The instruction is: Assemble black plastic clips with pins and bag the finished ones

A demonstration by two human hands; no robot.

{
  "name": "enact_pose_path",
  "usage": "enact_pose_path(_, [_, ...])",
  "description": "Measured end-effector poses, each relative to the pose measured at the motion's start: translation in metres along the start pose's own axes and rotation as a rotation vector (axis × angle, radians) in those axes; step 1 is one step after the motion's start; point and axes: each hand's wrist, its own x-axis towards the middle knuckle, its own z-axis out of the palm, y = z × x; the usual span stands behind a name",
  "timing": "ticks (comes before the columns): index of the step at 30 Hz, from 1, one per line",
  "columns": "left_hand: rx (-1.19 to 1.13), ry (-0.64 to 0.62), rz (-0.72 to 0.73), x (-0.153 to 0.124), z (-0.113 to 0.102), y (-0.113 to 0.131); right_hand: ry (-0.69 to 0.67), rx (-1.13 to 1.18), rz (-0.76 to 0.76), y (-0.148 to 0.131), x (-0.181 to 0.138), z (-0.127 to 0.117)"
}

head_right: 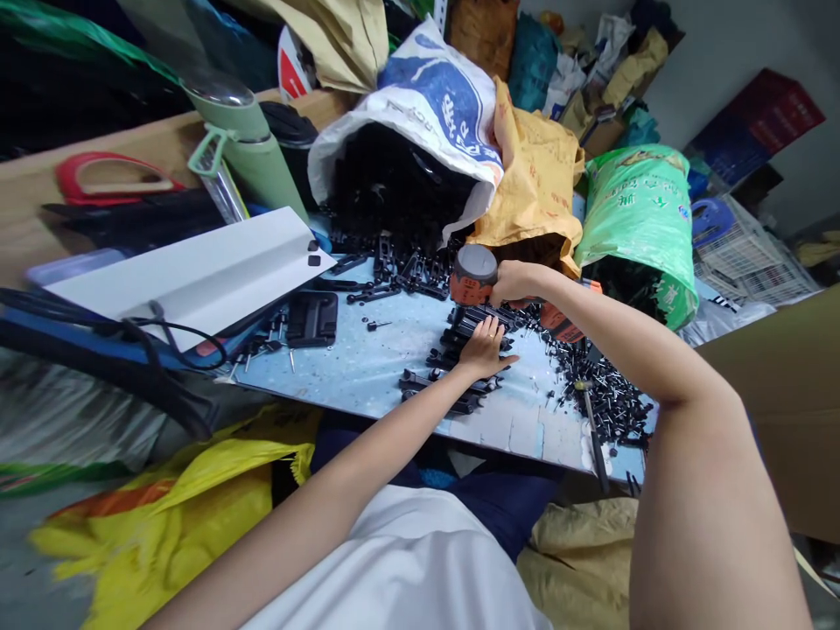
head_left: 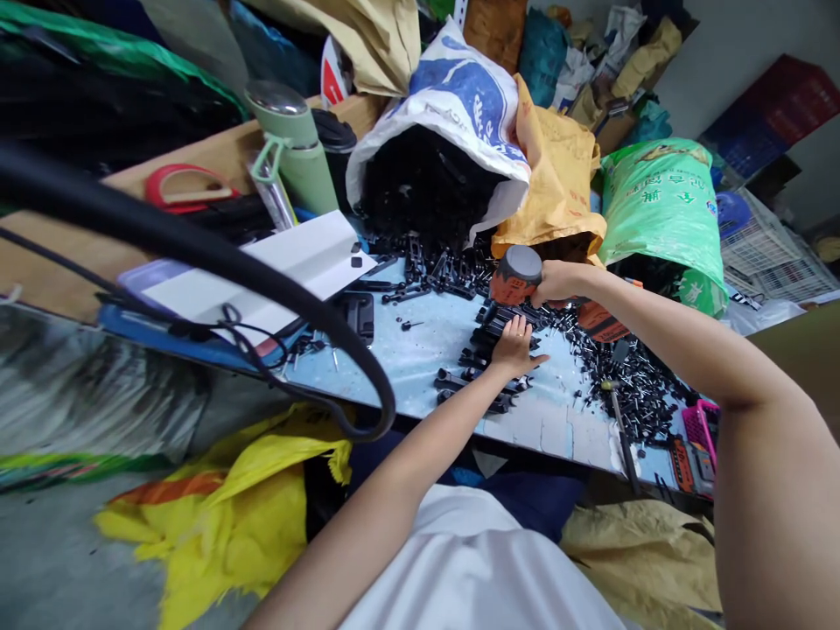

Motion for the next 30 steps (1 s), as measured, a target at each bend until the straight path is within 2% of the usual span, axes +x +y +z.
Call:
enact_pose_path(2, [-0.009,0.008,0.006,0.001,-0.001,-0.001,-0.039,0.010,-0.023,-0.004,-0.003,0.002])
enact_pose_path(9, [0.018,-0.045,-0.016,0.000,-0.009,0.003,0.000,-0.131,-0.016,-0.014,0.002,0.008])
enact_pose_path(12, [0.046,-0.057,-0.042,-0.017,-0.014,0.008,0.028,-0.178,-0.046,-0.012,-0.009,0.014])
enact_pose_path(17, [0.050,-0.094,0.003,-0.059,-0.015,0.010,0.025,-0.202,-0.085,-0.008,-0.022,0.027])
enact_pose_path(21, [0.046,-0.130,0.038,-0.071,-0.013,0.007,0.007,-0.191,-0.122,-0.013,-0.024,0.036])
enact_pose_path(27, [0.064,-0.044,0.066,-0.071,-0.012,0.006,0.079,-0.323,-0.106,-0.030,-0.048,0.042])
enact_pose_path(30, [0.059,-0.003,0.058,-0.073,-0.008,0.006,0.039,-0.333,-0.157,-0.036,-0.056,0.043])
